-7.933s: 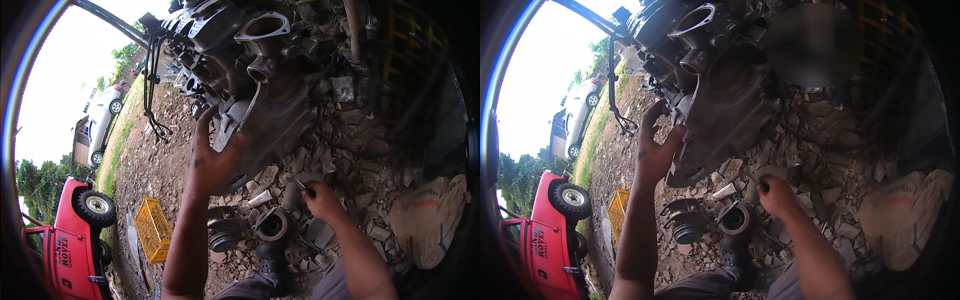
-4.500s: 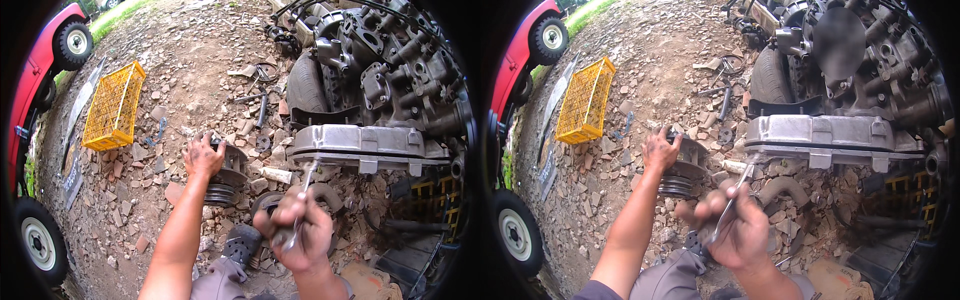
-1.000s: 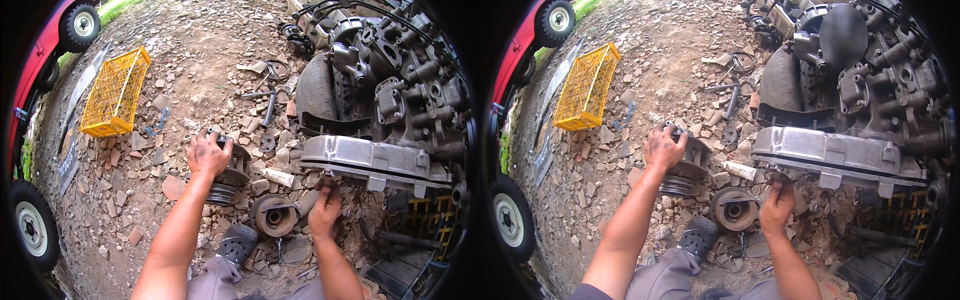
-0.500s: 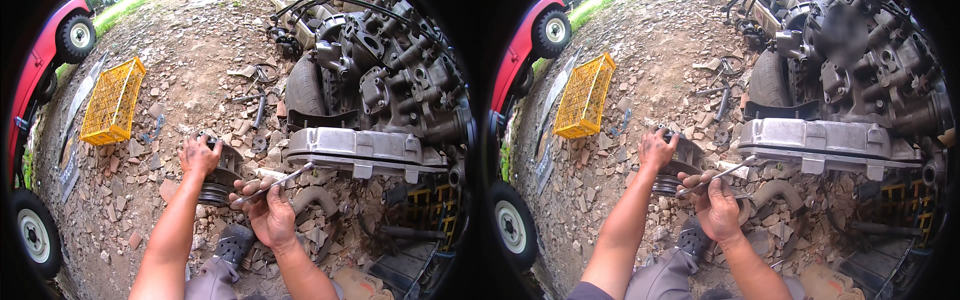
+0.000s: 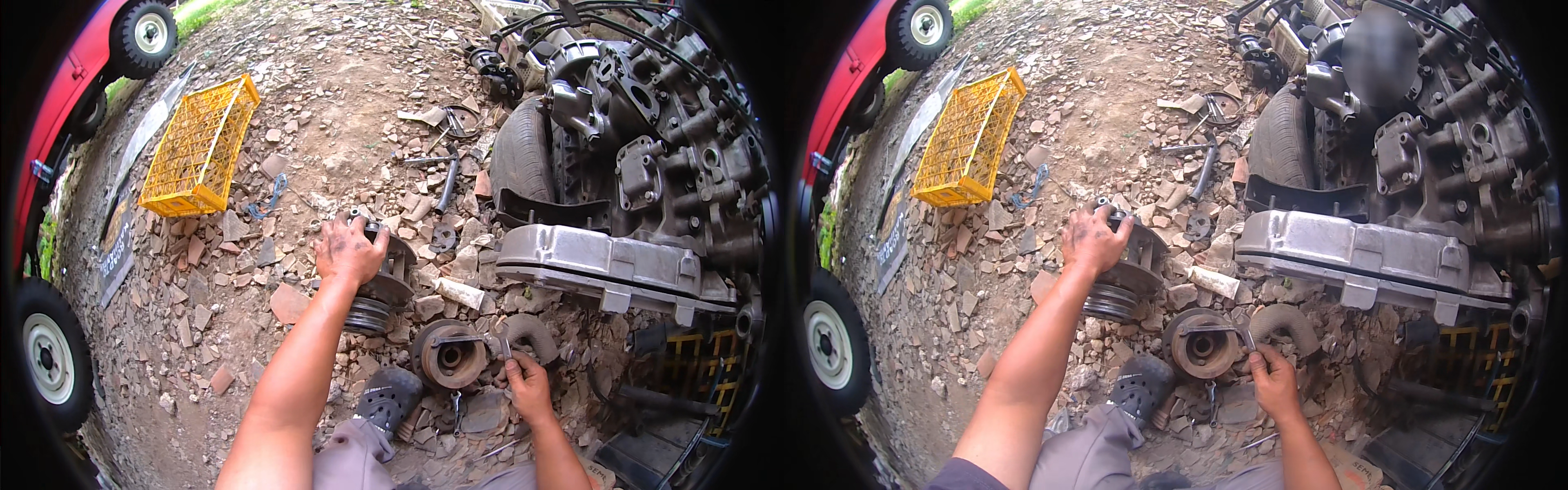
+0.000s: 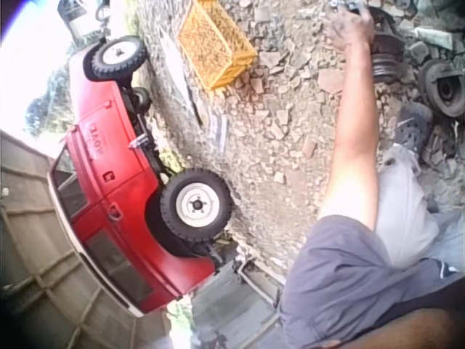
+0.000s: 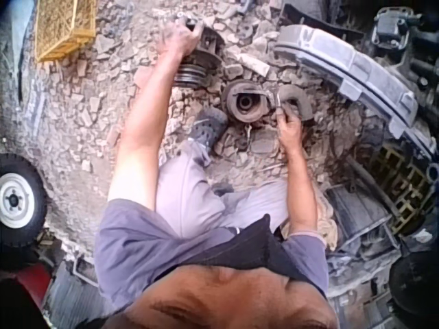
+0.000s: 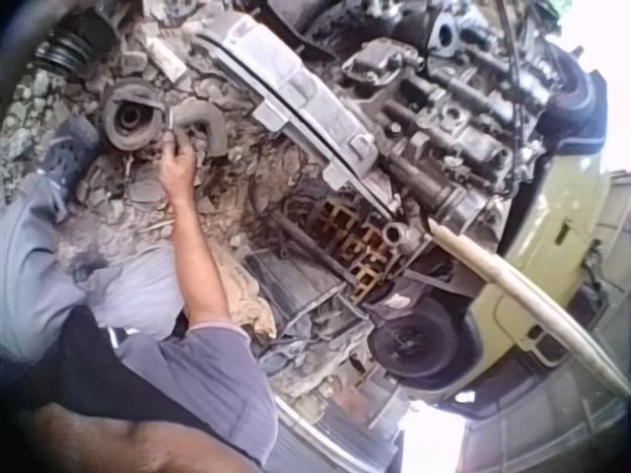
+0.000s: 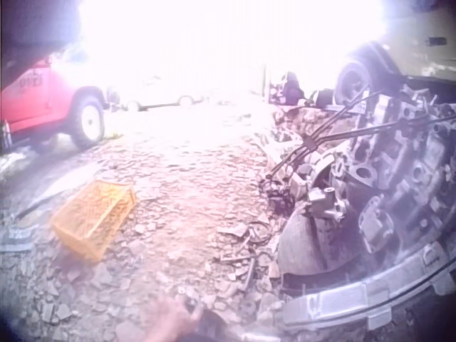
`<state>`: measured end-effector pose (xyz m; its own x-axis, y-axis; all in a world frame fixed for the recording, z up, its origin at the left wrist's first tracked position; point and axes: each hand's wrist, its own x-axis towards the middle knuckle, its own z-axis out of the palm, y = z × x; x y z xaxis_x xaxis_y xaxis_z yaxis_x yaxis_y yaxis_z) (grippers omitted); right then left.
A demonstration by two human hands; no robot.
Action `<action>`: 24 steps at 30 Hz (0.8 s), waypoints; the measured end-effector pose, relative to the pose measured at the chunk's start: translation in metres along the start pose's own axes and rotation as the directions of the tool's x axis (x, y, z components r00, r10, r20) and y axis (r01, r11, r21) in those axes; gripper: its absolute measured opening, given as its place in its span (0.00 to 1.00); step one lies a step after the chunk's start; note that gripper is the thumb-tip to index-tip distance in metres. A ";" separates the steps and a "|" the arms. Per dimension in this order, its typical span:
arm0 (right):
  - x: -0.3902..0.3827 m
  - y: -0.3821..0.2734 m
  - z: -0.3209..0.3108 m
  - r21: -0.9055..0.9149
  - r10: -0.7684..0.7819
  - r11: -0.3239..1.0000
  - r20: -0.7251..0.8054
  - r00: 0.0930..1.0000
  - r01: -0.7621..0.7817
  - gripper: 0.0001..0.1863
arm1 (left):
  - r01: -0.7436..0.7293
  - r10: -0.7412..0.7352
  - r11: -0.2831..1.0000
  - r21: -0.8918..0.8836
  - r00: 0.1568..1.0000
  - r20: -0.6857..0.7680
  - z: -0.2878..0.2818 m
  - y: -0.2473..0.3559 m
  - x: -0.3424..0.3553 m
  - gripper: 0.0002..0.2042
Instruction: The person is working on a disassembled car engine outdoors. They use a wrench to loosen and tighten bolts on the engine block and a separate pulley assembly. The person repeatedly handles the engine block and pulley, adjusting their positions and inspecting the components.
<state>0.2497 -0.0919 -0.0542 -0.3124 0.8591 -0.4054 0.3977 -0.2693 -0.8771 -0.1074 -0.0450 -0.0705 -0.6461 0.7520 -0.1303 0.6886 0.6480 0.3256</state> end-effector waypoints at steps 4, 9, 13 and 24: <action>0.008 0.019 -0.004 -0.123 0.079 0.988 -0.135 0.988 -0.096 0.11 | -0.028 0.029 0.999 -0.022 1.000 0.012 -0.002 -0.001 0.001 0.26; 0.013 0.032 0.004 -0.533 0.028 0.842 -0.112 0.993 -0.084 0.13 | -0.053 0.052 0.998 -0.041 0.998 -0.030 0.001 -0.005 0.002 0.27; 0.024 0.033 0.006 -0.603 0.066 0.785 -0.144 0.987 -0.141 0.12 | -0.059 0.056 0.997 -0.055 0.997 -0.051 0.006 -0.005 0.004 0.26; 0.076 0.096 -0.031 -0.800 -0.008 0.557 -0.272 0.962 -0.222 0.17 | -0.119 0.114 0.991 -0.057 0.991 -0.073 0.004 -0.004 0.005 0.24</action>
<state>0.2905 -0.0392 -0.1608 -0.0686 0.9473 -0.3129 0.9813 0.0076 -0.1923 -0.1126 -0.0435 -0.0760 -0.5854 0.8104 -0.0240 0.7403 0.5463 0.3918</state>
